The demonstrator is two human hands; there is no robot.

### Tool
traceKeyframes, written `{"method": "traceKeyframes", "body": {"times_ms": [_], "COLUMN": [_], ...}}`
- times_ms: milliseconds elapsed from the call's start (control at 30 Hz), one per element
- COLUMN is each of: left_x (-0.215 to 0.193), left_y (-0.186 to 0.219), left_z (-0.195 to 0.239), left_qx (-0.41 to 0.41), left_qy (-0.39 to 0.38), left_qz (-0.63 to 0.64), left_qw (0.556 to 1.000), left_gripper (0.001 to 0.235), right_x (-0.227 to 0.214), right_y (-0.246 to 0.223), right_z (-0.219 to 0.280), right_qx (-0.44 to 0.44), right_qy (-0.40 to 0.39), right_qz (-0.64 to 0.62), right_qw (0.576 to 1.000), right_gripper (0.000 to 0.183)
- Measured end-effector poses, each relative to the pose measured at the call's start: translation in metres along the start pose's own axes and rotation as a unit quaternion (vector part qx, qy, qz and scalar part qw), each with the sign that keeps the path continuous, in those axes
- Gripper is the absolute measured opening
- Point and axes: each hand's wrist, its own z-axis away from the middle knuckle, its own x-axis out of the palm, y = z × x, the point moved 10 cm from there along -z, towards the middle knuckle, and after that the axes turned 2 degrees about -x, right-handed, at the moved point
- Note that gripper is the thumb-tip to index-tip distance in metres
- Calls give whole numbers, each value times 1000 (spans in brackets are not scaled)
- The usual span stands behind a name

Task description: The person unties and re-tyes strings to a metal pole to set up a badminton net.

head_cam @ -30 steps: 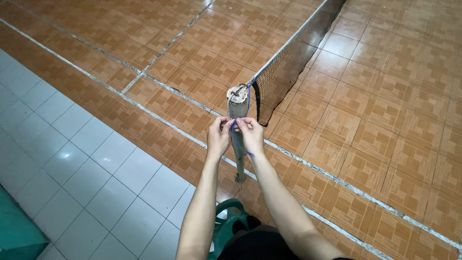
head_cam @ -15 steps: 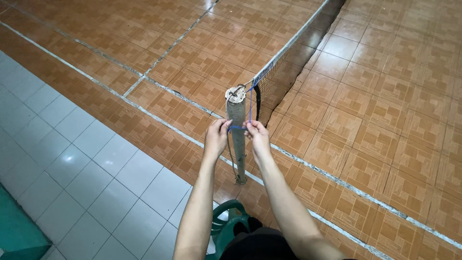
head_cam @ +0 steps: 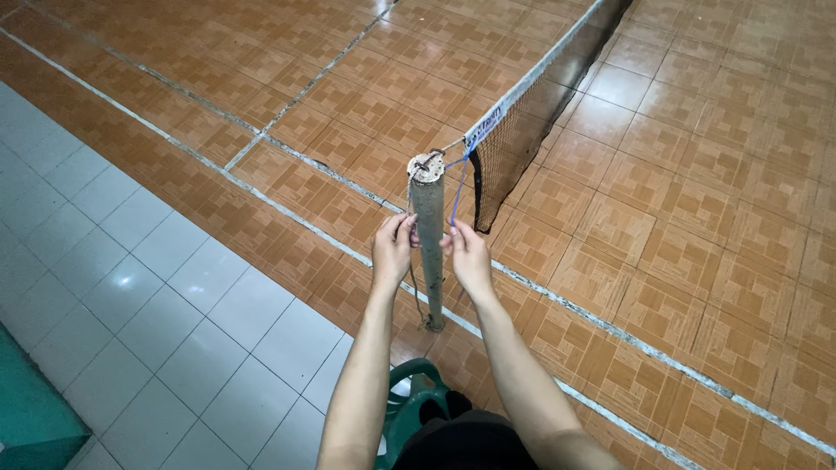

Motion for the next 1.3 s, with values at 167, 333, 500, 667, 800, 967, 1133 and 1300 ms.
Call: {"method": "traceKeyframes", "body": {"times_ms": [167,333,500,667,800,967,1133,1300], "left_x": [-3,-7,-6,-12,-8,3,5,4], "left_y": [20,73,49,62,90,75,69,71], "left_z": [6,27,19,19,19,14,17,18], "left_qx": [8,101,117,92,96,76,64,60], "left_qy": [18,57,53,62,55,49,48,50], "left_qz": [-24,-172,-133,-136,-134,-111,-76,-60], "left_qw": [1000,978,983,985,985,990,994,995], "left_gripper": [15,13,17,22,17,15,18,20], "right_x": [5,4,1,-3,-8,-7,-12,-16], "right_y": [-25,-15,-29,-1,-35,-48,-57,-97], "right_z": [9,2,2,-9,-2,-8,-29,-48], "right_qx": [-51,-85,-159,-155,-152,-134,-196,-262], "right_qy": [0,20,60,67,43,22,49,73], "right_qz": [13,50,145,168,166,184,228,135], "right_qw": [999,995,975,971,973,974,952,953], "right_gripper": [45,20,25,26,18,19,14,15]}}
